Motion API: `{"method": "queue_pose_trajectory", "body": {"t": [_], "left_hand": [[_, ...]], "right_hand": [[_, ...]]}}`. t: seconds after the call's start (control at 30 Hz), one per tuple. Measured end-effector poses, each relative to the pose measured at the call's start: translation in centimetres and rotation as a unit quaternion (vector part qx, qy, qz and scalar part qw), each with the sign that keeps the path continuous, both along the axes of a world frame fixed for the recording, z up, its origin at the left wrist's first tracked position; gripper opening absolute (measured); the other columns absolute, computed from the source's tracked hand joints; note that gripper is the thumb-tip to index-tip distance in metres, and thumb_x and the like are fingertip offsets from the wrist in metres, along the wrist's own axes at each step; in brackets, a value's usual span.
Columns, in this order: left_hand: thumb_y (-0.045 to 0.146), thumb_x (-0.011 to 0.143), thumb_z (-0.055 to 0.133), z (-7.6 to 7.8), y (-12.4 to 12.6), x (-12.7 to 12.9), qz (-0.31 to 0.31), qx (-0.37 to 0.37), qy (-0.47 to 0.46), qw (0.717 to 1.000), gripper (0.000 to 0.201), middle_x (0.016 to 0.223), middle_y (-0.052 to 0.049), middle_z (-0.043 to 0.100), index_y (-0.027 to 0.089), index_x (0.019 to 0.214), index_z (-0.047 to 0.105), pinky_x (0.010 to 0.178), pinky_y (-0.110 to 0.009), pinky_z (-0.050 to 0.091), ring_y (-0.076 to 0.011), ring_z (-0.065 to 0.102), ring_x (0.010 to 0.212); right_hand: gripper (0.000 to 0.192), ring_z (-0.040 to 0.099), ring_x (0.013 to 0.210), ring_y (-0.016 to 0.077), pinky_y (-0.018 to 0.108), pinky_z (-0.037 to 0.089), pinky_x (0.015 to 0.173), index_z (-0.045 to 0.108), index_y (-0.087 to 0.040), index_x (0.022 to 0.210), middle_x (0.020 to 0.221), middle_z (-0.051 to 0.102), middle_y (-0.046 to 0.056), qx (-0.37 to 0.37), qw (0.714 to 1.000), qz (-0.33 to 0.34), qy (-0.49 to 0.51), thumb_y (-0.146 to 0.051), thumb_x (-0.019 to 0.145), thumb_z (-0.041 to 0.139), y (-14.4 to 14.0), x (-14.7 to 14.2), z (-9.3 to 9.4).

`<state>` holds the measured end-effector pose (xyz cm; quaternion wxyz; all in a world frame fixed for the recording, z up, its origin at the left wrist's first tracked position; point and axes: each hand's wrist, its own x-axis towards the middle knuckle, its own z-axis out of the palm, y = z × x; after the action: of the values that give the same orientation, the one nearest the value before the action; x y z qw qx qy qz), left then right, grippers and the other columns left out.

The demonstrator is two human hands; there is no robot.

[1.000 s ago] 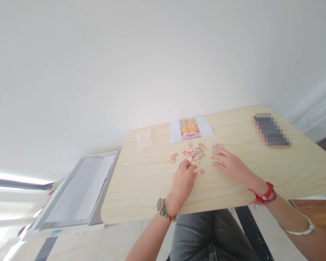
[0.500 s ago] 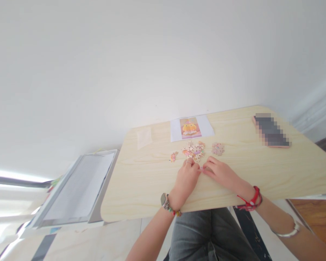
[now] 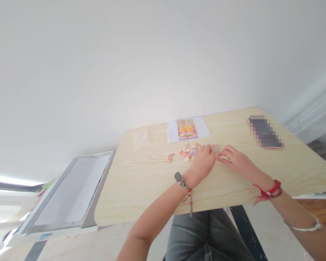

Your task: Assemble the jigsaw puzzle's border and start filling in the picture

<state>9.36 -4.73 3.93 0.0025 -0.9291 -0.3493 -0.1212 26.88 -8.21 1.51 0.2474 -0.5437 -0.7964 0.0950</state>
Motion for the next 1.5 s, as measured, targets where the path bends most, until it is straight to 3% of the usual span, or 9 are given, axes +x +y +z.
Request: {"method": "queue_pose_trajectory", "body": {"t": [0.13, 0.23, 0.37, 0.5, 0.6, 0.9, 1.23, 1.37, 1.5], "left_hand": [[0.005, 0.085, 0.042, 0.2, 0.8, 2.1, 0.004, 0.007, -0.006, 1.0, 0.018, 0.095, -0.009, 0.054, 0.01, 0.091, 0.058, 0.076, -0.028, 0.047, -0.0204, 0.055, 0.093], [0.011, 0.084, 0.051, 0.3, 0.9, 1.4, 0.032, -0.001, -0.012, 0.999, 0.011, 0.095, -0.01, 0.053, 0.009, 0.091, 0.058, 0.078, -0.03, 0.048, -0.0224, 0.054, 0.095], [0.02, 0.076, 0.065, 0.3, 0.2, -2.8, 0.083, -0.021, -0.018, 0.996, 0.017, 0.096, -0.009, 0.051, 0.012, 0.089, 0.057, 0.076, -0.035, 0.05, -0.0235, 0.054, 0.092], [0.014, 0.076, 0.064, -0.1, -1.2, -7.8, 0.173, -0.063, -0.059, 0.981, 0.018, 0.093, -0.004, 0.049, 0.019, 0.091, 0.055, 0.078, -0.036, 0.05, -0.0187, 0.053, 0.088], [0.013, 0.077, 0.061, -0.9, -2.1, -9.7, 0.182, -0.071, -0.073, 0.978, 0.017, 0.093, -0.004, 0.048, 0.019, 0.091, 0.055, 0.077, -0.035, 0.051, -0.0184, 0.054, 0.09], [0.017, 0.08, 0.06, -1.4, -2.5, -8.0, 0.208, -0.109, -0.032, 0.972, 0.015, 0.098, -0.007, 0.051, 0.016, 0.094, 0.057, 0.075, -0.032, 0.051, -0.0193, 0.056, 0.089], [0.02, 0.087, 0.05, -2.0, -1.6, -8.1, 0.173, -0.143, -0.016, 0.974, 0.011, 0.097, -0.008, 0.053, 0.016, 0.094, 0.058, 0.078, -0.032, 0.05, -0.0183, 0.055, 0.09], [0.017, 0.092, 0.037, -1.8, -1.7, -8.4, 0.153, -0.164, -0.011, 0.975, 0.023, 0.09, -0.008, 0.053, 0.014, 0.087, 0.059, 0.081, -0.032, 0.048, -0.0177, 0.056, 0.086], [0.017, 0.092, 0.036, -1.5, -2.1, -8.5, 0.189, -0.168, -0.023, 0.967, 0.023, 0.095, -0.009, 0.052, 0.013, 0.094, 0.059, 0.08, -0.033, 0.049, -0.0189, 0.055, 0.088]], "right_hand": [[0.022, 0.059, 0.08, 0.0193, 0.035, 0.049, 0.074, 0.059, -0.02, 0.091, 0.09, 0.056, 0.006, -0.01, 1.0, -0.016, -0.018, -0.034, 0.089, 0.043, 1.0, 1.9, -0.5], [0.022, 0.059, 0.078, 0.0185, 0.035, 0.049, 0.073, 0.06, -0.019, 0.088, 0.087, 0.055, 0.006, -0.02, 0.999, -0.023, -0.022, -0.033, 0.089, 0.043, 1.3, 2.0, -0.8], [0.021, 0.059, 0.079, 0.0188, 0.035, 0.049, 0.073, 0.062, -0.02, 0.09, 0.087, 0.056, 0.006, -0.015, 0.999, -0.032, -0.014, -0.03, 0.088, 0.044, 0.9, 1.3, -0.6], [0.019, 0.059, 0.089, 0.0197, 0.035, 0.049, 0.079, 0.062, -0.022, 0.093, 0.094, 0.057, 0.006, 0.005, 1.0, -0.007, 0.003, -0.023, 0.087, 0.044, 0.6, -0.8, -0.1], [0.018, 0.056, 0.099, 0.0218, 0.036, 0.048, 0.083, 0.063, -0.022, 0.091, 0.099, 0.058, 0.007, 0.015, 1.0, 0.027, -0.004, -0.018, 0.085, 0.046, 0.7, -3.2, 0.1], [0.014, 0.058, 0.082, 0.0192, 0.033, 0.047, 0.072, 0.063, -0.016, 0.088, 0.092, 0.056, 0.008, -0.048, 0.995, 0.075, -0.047, -0.015, 0.083, 0.05, 1.1, -8.0, 0.1], [0.018, 0.058, 0.077, 0.0164, 0.028, 0.046, 0.066, 0.063, -0.018, 0.082, 0.087, 0.057, 0.006, -0.047, 0.994, 0.091, -0.041, -0.019, 0.088, 0.046, 1.5, -9.0, -0.9], [0.021, 0.057, 0.079, 0.0163, 0.03, 0.046, 0.071, 0.061, -0.018, 0.081, 0.086, 0.057, 0.005, -0.054, 0.993, 0.105, -0.004, -0.018, 0.089, 0.042, 1.5, -8.8, -0.9], [0.017, 0.057, 0.079, 0.0168, 0.031, 0.046, 0.072, 0.06, -0.017, 0.081, 0.085, 0.057, 0.005, -0.068, 0.994, 0.078, 0.019, -0.018, 0.088, 0.044, 0.8, -8.3, -0.2]]}}
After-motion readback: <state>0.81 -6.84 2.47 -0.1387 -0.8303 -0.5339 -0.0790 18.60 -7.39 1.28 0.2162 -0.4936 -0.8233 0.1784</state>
